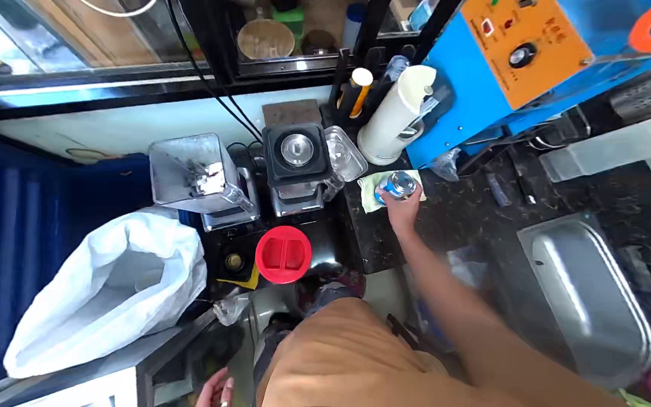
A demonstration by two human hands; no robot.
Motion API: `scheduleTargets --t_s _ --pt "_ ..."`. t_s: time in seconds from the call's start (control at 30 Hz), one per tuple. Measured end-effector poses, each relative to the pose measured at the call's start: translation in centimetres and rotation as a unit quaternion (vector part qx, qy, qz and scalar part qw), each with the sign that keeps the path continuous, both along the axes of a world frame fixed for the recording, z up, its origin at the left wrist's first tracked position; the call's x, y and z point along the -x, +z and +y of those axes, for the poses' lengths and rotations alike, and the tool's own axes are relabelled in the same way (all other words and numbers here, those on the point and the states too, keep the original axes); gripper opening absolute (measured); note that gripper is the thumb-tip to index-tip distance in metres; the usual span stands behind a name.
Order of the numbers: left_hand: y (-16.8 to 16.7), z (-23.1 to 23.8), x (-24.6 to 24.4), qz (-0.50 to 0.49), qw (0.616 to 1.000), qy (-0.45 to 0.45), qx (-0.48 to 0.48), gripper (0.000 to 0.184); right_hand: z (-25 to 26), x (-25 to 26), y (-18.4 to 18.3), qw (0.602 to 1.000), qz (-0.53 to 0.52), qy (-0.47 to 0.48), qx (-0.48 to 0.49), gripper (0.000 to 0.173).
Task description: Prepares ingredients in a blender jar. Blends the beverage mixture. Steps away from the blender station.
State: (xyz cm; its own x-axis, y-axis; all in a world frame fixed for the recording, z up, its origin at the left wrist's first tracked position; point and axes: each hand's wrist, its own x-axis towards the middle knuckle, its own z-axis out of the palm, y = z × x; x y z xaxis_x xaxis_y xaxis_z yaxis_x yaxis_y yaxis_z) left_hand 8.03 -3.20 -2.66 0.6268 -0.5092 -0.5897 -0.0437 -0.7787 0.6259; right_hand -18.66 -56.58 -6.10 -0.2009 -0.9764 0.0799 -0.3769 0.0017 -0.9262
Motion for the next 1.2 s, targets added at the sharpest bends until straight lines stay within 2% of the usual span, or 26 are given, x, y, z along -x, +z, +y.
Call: scheduleTargets --t_s 0.07,0.13,0.2,0.27,0.33,0.47,0.53,0.63,0.73,0.83,0.97,1.2 --pt "2.0 -2.5 -1.6 -0.061 0.996 -0.028 0.053 0.033 0.0 0.8 0.5 0.999 0.03 -0.029 0.011 0.099" --pt "4.4 -3.9 -3.2 -0.156 0.984 -0.036 0.079 0.031 0.8 0.4 1.6 0.999 0.042 -0.004 0.025 0.095" --pt "5.8 -5.3 -5.9 -0.243 0.965 -0.051 0.09 0.032 1.4 -0.4 4.4 0.997 0.054 0.047 0.039 0.097" --pt "6.6 -6.2 -9.0 -0.282 0.953 -0.059 0.089 0.033 2.0 -1.0 8.8 0.991 0.07 0.106 0.037 0.098" --pt "6.5 -6.5 -12.4 -0.281 0.955 -0.067 0.069 0.035 2.6 -2.3 13.7 0.982 0.087 0.164 0.035 0.099" --pt "4.0 -5.7 -17.9 -0.259 0.96 -0.106 -0.017 0.031 3.4 -7.0 22.3 0.956 0.094 0.263 0.086 0.098" --pt "3.1 -5.3 -18.9 -0.264 0.955 -0.125 -0.048 0.03 3.5 -10.2 25.4 0.938 0.071 0.318 0.121 0.096" --pt "2.5 -5.2 -18.7 -0.33 0.936 -0.121 -0.035 0.033 3.2 -15.5 28.4 0.905 0.062 0.4 0.132 0.095" --pt "2.0 -4.6 -18.6 -0.366 0.925 -0.106 0.004 0.038 2.8 -21.3 28.9 0.875 0.066 0.466 0.113 0.09" --pt "1.5 -4.9 -18.7 -0.37 0.924 -0.1 0.01 0.04 1.9 -26.3 27.4 0.862 0.093 0.488 0.096 0.086" --pt "1.2 -4.5 -19.1 -0.374 0.922 -0.097 0.013 0.041 0.7 -30.7 24.8 0.823 0.214 0.517 0.095 0.089" --pt "0.8 -4.3 -19.3 -0.379 0.921 -0.085 0.03 0.039 -0.7 -34.3 23.2 0.703 0.398 0.563 0.176 0.092"
